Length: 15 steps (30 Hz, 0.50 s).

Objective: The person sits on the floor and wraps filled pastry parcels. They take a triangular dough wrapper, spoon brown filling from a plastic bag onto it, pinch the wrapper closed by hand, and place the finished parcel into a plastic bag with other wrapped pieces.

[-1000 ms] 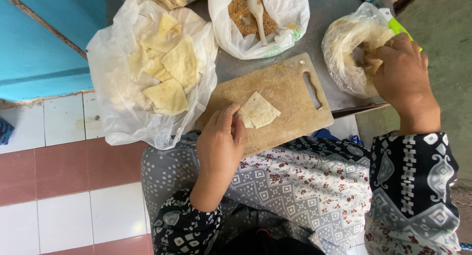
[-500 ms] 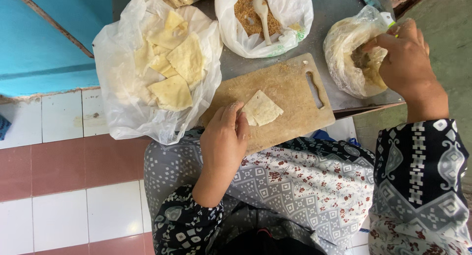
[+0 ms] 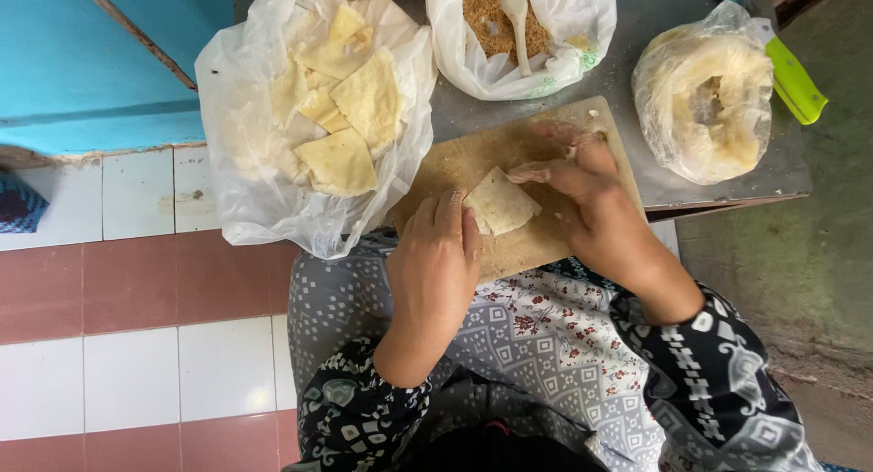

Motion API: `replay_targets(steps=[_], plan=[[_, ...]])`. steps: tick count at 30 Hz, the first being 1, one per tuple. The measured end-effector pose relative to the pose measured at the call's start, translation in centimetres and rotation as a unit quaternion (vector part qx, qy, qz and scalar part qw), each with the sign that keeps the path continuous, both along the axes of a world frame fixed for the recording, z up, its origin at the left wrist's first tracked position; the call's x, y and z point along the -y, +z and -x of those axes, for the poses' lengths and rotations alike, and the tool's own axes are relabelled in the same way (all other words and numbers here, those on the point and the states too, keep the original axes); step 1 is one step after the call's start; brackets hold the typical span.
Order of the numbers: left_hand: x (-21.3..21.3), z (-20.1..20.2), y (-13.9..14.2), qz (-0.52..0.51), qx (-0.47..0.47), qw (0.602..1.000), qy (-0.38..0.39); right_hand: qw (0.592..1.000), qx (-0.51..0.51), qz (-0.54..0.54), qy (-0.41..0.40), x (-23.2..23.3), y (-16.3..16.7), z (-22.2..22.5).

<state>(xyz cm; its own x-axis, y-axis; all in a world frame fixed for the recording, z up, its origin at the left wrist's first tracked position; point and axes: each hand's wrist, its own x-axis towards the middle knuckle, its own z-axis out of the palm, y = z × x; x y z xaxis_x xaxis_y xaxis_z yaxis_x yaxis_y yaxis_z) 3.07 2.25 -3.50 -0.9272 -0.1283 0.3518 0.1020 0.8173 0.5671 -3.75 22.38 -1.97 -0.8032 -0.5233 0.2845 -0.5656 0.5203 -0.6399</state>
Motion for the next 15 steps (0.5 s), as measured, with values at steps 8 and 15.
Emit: replay_targets(steps=[8, 15], plan=[[0.8, 0.0, -0.5, -0.029, -0.003, 0.999, -0.016, 0.968, -0.1, -0.231, -0.009, 2.2, -0.2, 0.0], [0.9, -0.2, -0.7, -0.038, -0.01, 0.999, -0.008, 0.873, -0.234, -0.426, -0.049, 1.3, 2.0, -1.1]])
